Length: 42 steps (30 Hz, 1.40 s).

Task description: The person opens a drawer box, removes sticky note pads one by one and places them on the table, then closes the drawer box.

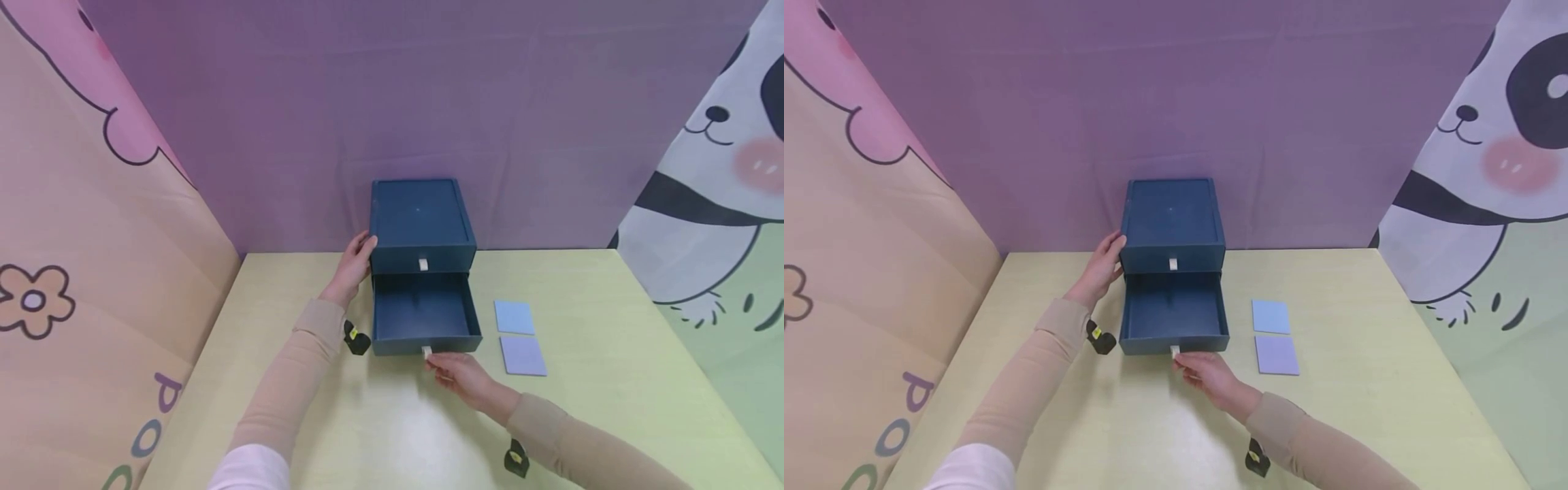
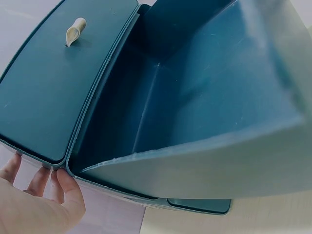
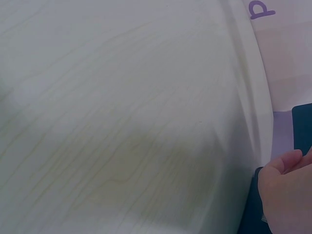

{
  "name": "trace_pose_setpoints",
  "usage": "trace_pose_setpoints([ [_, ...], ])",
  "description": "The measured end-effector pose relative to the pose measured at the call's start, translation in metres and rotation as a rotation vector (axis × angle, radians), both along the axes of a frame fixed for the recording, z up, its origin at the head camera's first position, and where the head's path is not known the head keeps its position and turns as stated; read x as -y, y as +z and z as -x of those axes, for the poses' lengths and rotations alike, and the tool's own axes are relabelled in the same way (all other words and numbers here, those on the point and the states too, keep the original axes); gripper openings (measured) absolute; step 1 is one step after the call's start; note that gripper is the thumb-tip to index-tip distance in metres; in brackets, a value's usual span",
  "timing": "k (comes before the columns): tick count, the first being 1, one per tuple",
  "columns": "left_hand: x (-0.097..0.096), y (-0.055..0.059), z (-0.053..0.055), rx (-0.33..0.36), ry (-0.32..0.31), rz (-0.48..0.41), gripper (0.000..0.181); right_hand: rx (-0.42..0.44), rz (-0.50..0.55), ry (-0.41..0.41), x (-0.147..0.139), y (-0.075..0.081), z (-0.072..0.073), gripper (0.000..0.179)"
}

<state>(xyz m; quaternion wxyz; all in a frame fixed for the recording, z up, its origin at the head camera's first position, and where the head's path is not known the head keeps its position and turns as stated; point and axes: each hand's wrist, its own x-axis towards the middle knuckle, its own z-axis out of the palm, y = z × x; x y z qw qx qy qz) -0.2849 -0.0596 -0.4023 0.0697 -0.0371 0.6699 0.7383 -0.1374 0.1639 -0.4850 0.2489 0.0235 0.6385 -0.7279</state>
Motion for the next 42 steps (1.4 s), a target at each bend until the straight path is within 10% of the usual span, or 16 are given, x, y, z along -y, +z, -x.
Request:
trace_pose_setpoints([
  [42,0.001,-0.001,-0.001,-0.003,-0.005,0.008,0.057,-0.093,0.067,-0.003,0.000,-0.012,0.011,0.030],
])
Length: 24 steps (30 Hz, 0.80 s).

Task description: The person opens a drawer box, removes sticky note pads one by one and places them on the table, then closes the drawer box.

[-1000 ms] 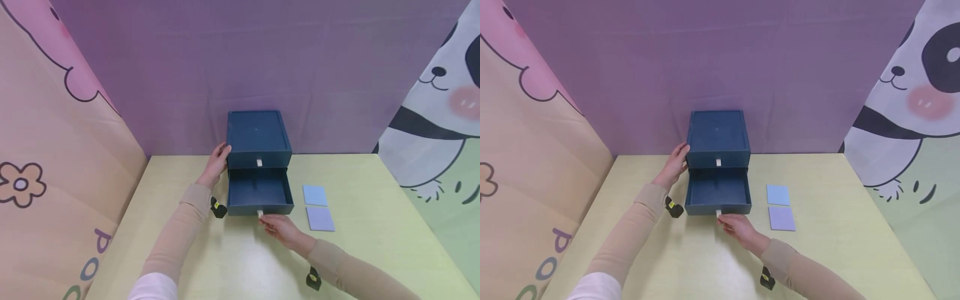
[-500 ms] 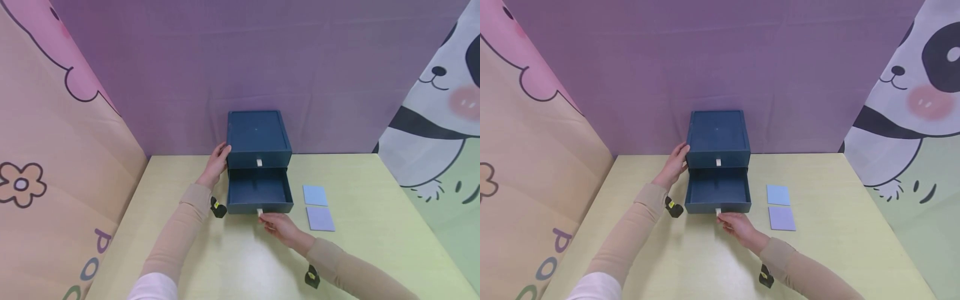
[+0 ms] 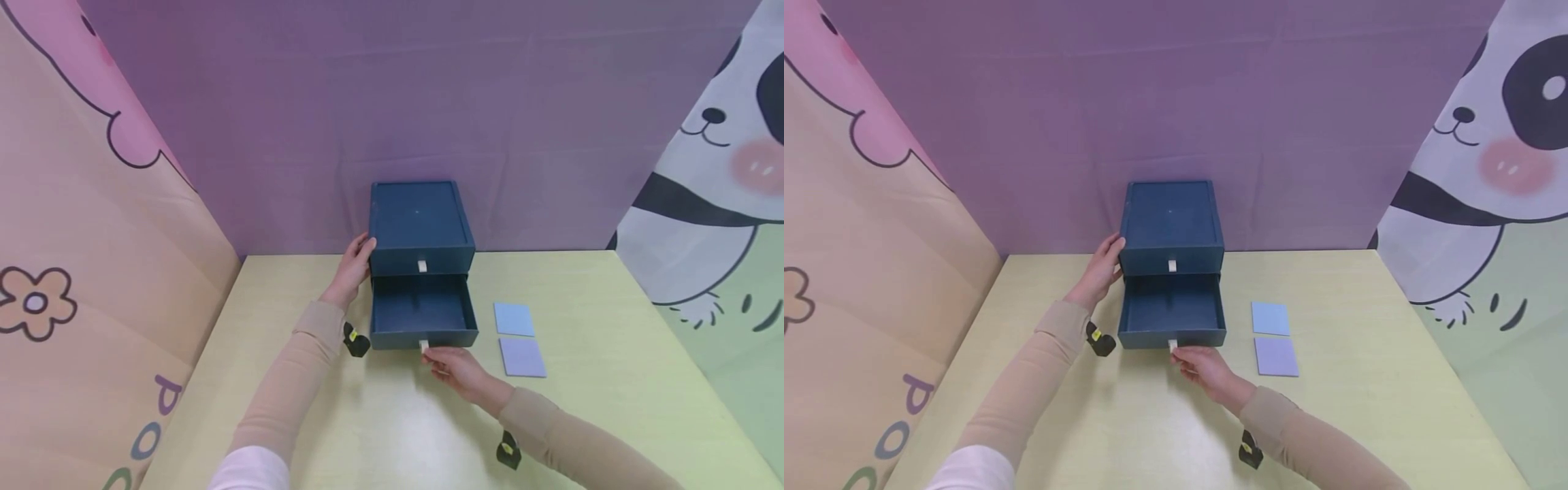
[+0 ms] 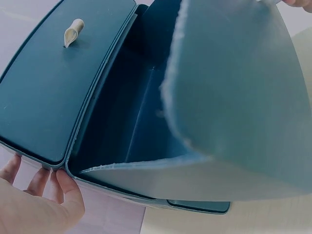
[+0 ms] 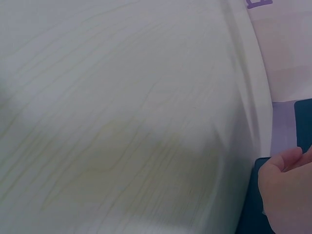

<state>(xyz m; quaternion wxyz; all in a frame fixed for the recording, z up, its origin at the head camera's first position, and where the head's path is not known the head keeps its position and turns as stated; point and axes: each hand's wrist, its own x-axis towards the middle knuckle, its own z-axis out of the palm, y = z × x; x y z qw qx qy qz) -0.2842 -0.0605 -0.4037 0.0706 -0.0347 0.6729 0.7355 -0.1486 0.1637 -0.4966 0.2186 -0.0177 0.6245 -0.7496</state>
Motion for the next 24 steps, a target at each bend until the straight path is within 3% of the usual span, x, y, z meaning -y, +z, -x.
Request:
trace_pose_setpoints([
  [4,0.002,0.001,0.000,0.000,-0.007,0.015,0.057,0.067,-0.041,-0.018,0.003,0.011,-0.001,0.014],
  [8,0.003,0.002,0.000,0.008,-0.017,0.028,0.058,0.097,-0.039,-0.024,0.004,0.014,0.001,0.023],
  [24,0.004,0.003,-0.001,-0.002,-0.030,0.037,0.059,0.103,-0.047,-0.026,0.002,0.013,0.006,0.023],
])
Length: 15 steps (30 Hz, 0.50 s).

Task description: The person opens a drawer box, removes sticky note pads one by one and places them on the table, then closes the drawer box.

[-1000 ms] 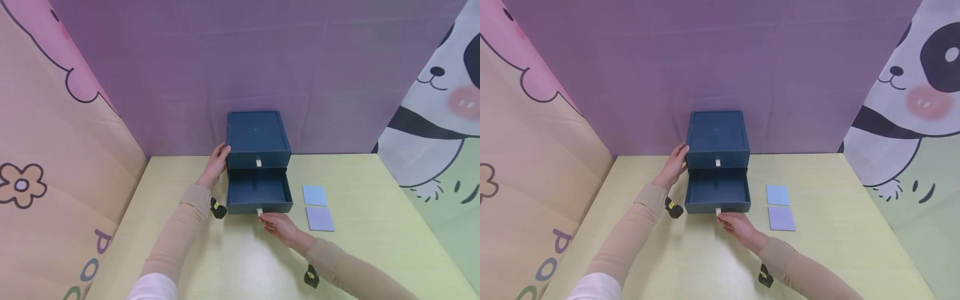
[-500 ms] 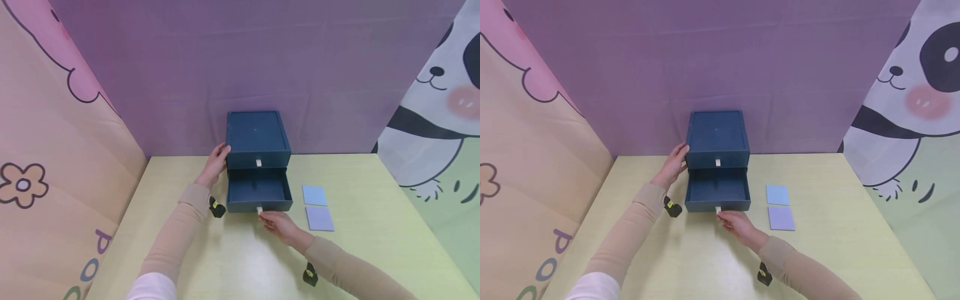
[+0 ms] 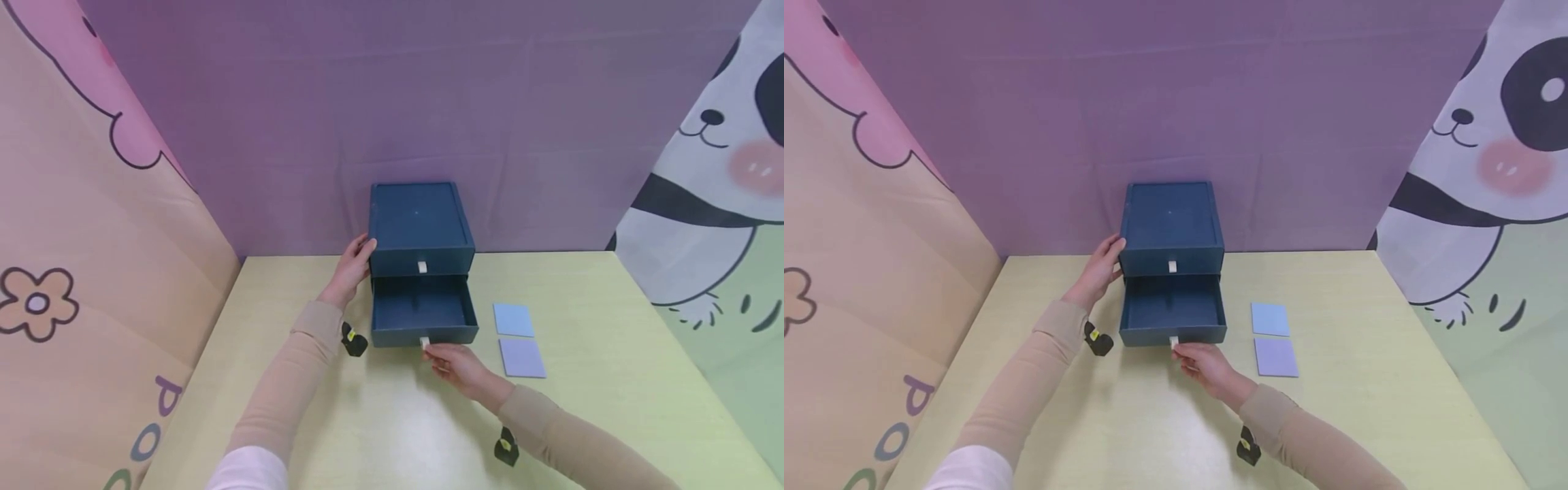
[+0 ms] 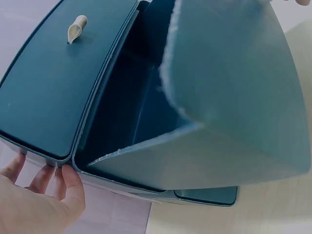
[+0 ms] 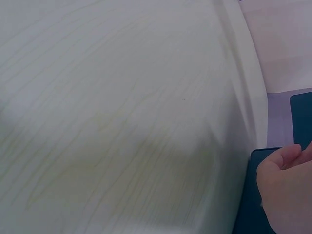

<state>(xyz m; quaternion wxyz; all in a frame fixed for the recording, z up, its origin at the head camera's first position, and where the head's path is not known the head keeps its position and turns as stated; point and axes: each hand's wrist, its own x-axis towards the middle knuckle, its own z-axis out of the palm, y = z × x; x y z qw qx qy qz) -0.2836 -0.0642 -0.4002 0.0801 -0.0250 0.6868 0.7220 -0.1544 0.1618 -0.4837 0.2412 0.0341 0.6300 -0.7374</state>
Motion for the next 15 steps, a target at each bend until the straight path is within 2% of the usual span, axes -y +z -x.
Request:
trace_pose_setpoints([
  [6,0.0002,0.0010,-0.0003,-0.010,-0.012,0.017,0.059,-0.009,-0.001,-0.005,-0.0006,0.0016,0.0028,0.024],
  [15,-0.0005,-0.0001,0.0000,-0.006,-0.009,-0.011,0.058,0.001,0.026,-0.015,-0.0012,0.0014,0.0064,0.022],
])
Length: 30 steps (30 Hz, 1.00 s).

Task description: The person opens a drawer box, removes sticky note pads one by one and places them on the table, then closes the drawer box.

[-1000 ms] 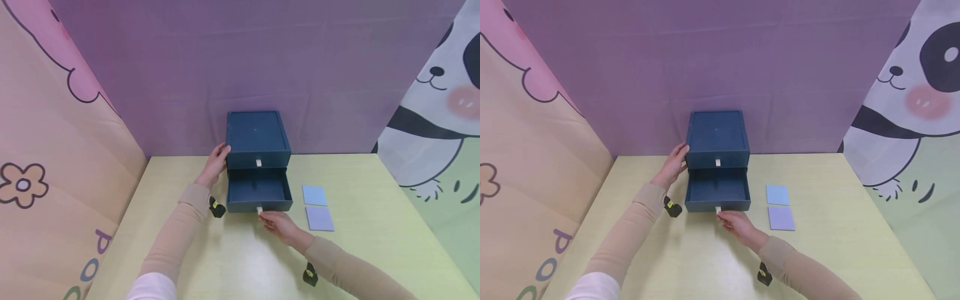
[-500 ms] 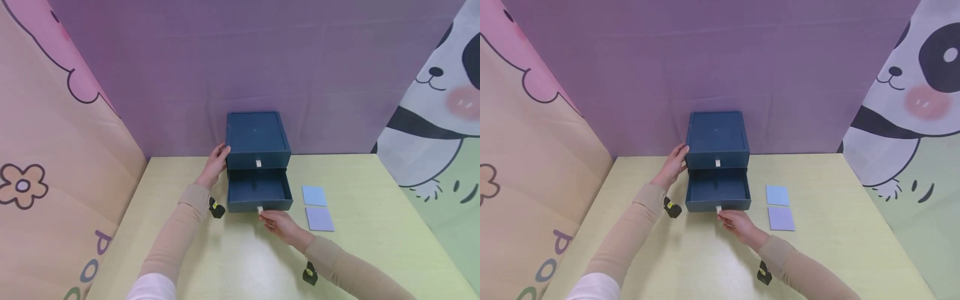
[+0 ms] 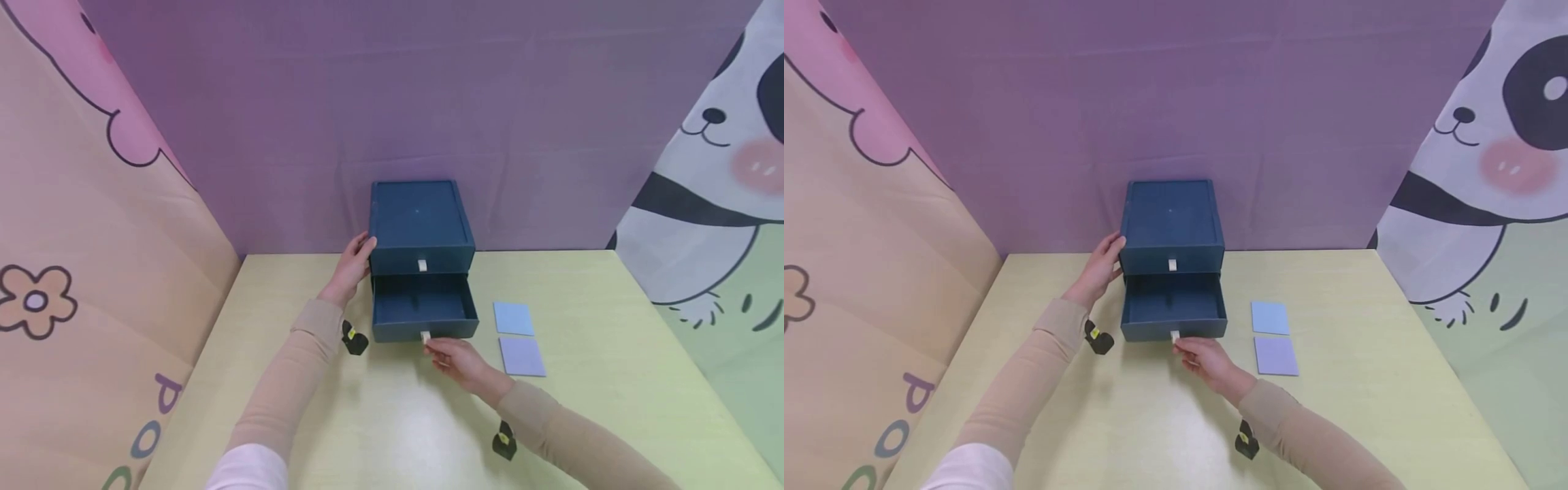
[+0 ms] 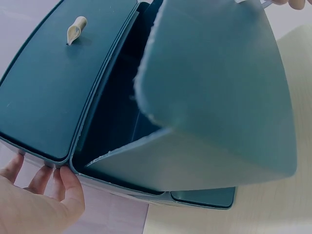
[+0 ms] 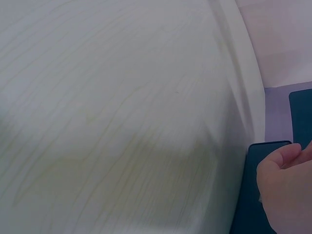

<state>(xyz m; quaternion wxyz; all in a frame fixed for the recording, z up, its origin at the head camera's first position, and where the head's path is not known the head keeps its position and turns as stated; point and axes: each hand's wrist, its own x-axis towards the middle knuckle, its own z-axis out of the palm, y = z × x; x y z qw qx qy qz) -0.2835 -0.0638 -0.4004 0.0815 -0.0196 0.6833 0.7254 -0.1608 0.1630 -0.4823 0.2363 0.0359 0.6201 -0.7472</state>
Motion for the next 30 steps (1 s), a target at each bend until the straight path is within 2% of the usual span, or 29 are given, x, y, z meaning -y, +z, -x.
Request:
trace_pose_setpoints([
  [7,0.0006,-0.0013,0.0009,0.003,0.013,-0.003,0.058,0.017,0.032,-0.022,0.0035,-0.0014,0.0022,0.021],
  [21,-0.0008,-0.0038,0.0021,0.004,0.020,-0.012,0.058,0.028,0.009,-0.060,0.0072,-0.0045,0.0070,0.019],
  [30,-0.0011,-0.0029,0.0019,-0.002,0.024,-0.015,0.057,0.014,0.053,-0.110,0.0097,-0.0054,0.0085,0.022],
])
